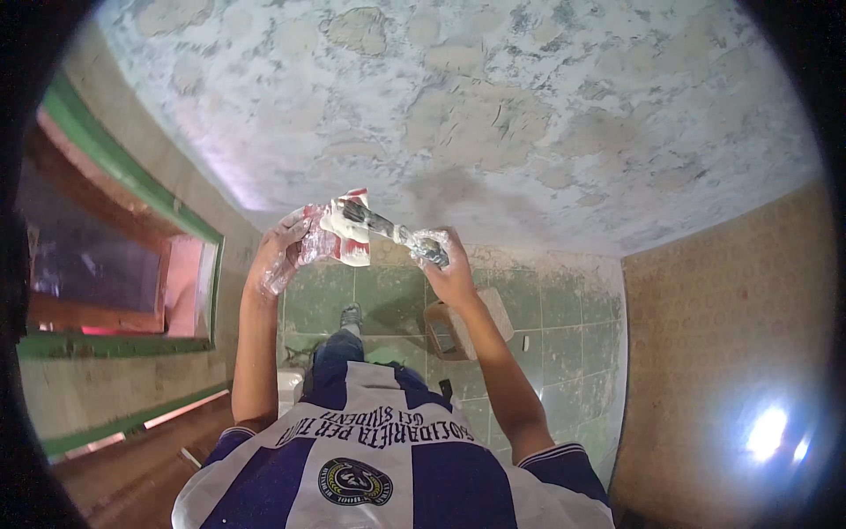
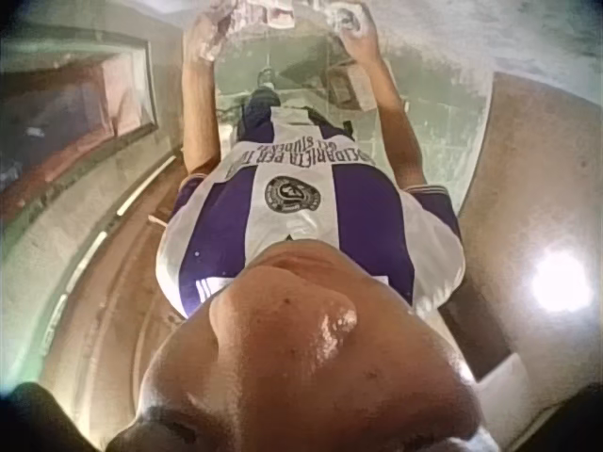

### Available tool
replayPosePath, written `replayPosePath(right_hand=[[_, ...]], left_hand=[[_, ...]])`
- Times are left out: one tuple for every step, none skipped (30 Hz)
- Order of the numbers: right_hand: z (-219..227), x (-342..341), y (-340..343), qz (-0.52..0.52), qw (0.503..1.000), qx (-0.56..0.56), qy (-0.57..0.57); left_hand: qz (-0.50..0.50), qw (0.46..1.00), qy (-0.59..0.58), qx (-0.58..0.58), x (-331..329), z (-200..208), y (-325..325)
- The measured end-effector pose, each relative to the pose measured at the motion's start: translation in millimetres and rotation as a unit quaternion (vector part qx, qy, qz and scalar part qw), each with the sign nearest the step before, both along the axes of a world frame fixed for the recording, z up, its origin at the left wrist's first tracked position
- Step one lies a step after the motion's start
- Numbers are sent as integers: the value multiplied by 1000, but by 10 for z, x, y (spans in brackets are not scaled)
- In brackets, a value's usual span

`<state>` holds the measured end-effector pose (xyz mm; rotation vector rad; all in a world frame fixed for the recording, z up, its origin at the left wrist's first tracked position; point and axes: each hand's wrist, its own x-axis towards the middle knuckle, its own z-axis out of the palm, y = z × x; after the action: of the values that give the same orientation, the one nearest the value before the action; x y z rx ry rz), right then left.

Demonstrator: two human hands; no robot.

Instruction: The person plasters a wall using a putty knife to apply plaster mixture from a mixing container.

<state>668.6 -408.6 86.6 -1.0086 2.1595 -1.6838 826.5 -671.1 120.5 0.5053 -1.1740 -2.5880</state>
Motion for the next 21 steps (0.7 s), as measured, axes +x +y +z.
replayPosePath(right_hand=[[-78, -118, -85, -13, 1000, -2, 2], [-111, -244, -100, -32, 999, 6, 13], [-141, -363, -95, -52, 998, 14, 25], [-139, -376, -71, -63, 998, 18, 20], [-134, -380, -43, -90, 996, 11, 8], [-124, -370, -10, -118, 993, 2, -4], [-61, -354, -29, -126, 992, 2, -6], [54, -353, -36, -127, 992, 5, -23], [117, -360, -47, -126, 991, 8, -39], [84, -368, -7, -134, 990, 10, -40], [16, -381, 33, -151, 975, -3, -162], [-37, -412, 63, -164, 945, -18, -282], [-77, -476, 57, -167, 944, -21, -283], [-115, -487, 53, -147, 933, -28, -327], [-152, -492, 40, -125, 920, -36, -371], [-118, -522, -20, -127, 918, -39, -374], [-69, -576, -92, -89, 933, -1, -349], [-44, -631, -167, -49, 945, 36, -322], [-69, -684, -204, -53, 944, 35, -324], [-107, -735, -245, -45, 927, 3, -371], [-134, -775, -285, -36, 908, -29, -416]], left_hand=[[25, 1000, -11, 2, -105, 4, -116], [35, 999, -35, -3, -204, -66, -220], [21, 999, -34, -3, -348, -99, -391], [22, 999, -23, 0, -416, -130, -499], [22, 1000, -13, 3, -492, -153, -568], [54, 998, -33, 7, -570, -202, -560], [45, 998, -35, 6, -633, -250, -617], [63, 997, -47, -10, -715, -287, -655], [83, 995, -58, -27, -797, -307, -698], [75, 995, -59, -26, -898, -317, -703], [68, 996, -55, -31, -994, -321, -708], [62, 996, -52, -35, -1075, -319, -709], [58, 996, -52, -38, -1183, -290, -693], [67, 996, -50, -33, -1256, -260, -630], [76, 996, -48, -28, -1313, -239, -586], [67, 997, -30, -24, -1377, -238, -571], [63, 997, -33, -26, -1405, -224, -579], [47, 998, -24, -39, -1419, -202, -596], [30, 998, -15, -51, -1446, -158, -579], [26, 998, -17, -51, -1488, -123, -565], [18, 999, 3, -50, -1539, -91, -554]])
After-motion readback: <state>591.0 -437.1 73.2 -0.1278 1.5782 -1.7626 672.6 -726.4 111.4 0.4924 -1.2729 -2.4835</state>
